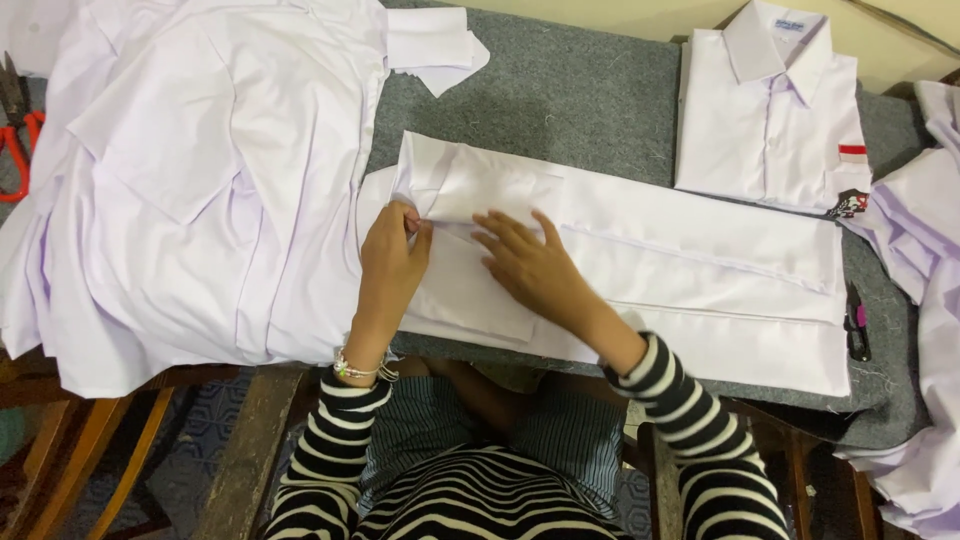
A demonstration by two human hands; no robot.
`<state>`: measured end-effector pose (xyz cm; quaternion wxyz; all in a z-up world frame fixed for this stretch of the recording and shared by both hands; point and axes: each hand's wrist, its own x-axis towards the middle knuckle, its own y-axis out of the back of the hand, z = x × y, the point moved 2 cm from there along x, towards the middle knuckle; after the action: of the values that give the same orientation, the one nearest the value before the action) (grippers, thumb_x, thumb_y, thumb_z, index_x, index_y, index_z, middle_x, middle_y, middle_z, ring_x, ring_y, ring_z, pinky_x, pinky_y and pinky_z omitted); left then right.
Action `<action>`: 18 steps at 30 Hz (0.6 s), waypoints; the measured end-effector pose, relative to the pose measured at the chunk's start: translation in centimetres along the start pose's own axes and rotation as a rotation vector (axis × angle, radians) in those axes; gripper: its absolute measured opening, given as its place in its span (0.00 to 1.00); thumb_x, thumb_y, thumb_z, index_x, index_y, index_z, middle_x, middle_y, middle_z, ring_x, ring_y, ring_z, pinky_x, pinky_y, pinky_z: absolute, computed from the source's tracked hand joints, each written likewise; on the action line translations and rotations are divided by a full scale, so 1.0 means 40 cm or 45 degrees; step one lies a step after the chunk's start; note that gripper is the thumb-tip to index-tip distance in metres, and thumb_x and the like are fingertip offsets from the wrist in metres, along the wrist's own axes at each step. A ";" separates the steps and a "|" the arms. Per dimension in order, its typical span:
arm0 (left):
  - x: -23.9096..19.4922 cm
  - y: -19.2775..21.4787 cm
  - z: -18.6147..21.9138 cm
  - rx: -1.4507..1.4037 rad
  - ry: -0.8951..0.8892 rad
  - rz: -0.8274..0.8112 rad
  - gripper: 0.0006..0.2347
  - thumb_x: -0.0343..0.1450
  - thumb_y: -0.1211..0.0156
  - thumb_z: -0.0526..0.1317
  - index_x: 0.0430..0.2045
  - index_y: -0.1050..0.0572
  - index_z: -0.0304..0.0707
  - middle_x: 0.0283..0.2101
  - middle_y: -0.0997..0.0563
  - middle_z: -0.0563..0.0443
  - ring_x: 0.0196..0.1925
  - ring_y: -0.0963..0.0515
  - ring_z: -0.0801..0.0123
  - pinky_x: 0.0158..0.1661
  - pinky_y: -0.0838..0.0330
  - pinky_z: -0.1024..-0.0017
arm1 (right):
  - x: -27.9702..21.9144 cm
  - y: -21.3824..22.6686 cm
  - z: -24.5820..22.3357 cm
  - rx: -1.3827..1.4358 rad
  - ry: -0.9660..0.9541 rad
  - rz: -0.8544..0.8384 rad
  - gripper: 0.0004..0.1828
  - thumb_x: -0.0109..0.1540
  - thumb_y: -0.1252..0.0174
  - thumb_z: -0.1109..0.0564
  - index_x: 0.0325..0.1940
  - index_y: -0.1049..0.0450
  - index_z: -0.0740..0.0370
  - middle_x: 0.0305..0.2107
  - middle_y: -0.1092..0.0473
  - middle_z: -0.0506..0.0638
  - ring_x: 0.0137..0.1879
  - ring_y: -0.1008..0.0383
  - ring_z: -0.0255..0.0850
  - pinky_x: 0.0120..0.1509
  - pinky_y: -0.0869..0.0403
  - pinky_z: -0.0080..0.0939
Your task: A person is smoothing and folding white collared shirts on a work table in a factory setting.
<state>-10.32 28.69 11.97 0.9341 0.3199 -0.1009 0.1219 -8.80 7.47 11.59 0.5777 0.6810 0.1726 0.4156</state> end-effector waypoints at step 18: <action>-0.026 -0.018 -0.007 0.345 -0.295 -0.005 0.10 0.76 0.45 0.32 0.47 0.21 0.49 0.49 0.35 0.53 0.41 0.26 0.62 0.43 0.26 0.66 | -0.176 0.008 -0.117 0.096 0.019 -0.086 0.27 0.73 0.57 0.45 0.74 0.40 0.58 0.73 0.43 0.53 0.79 0.47 0.43 0.80 0.51 0.50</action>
<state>-11.07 28.15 11.09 0.8648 0.4550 -0.1898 0.0948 -16.66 5.38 9.24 0.5641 0.6928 0.2153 0.3943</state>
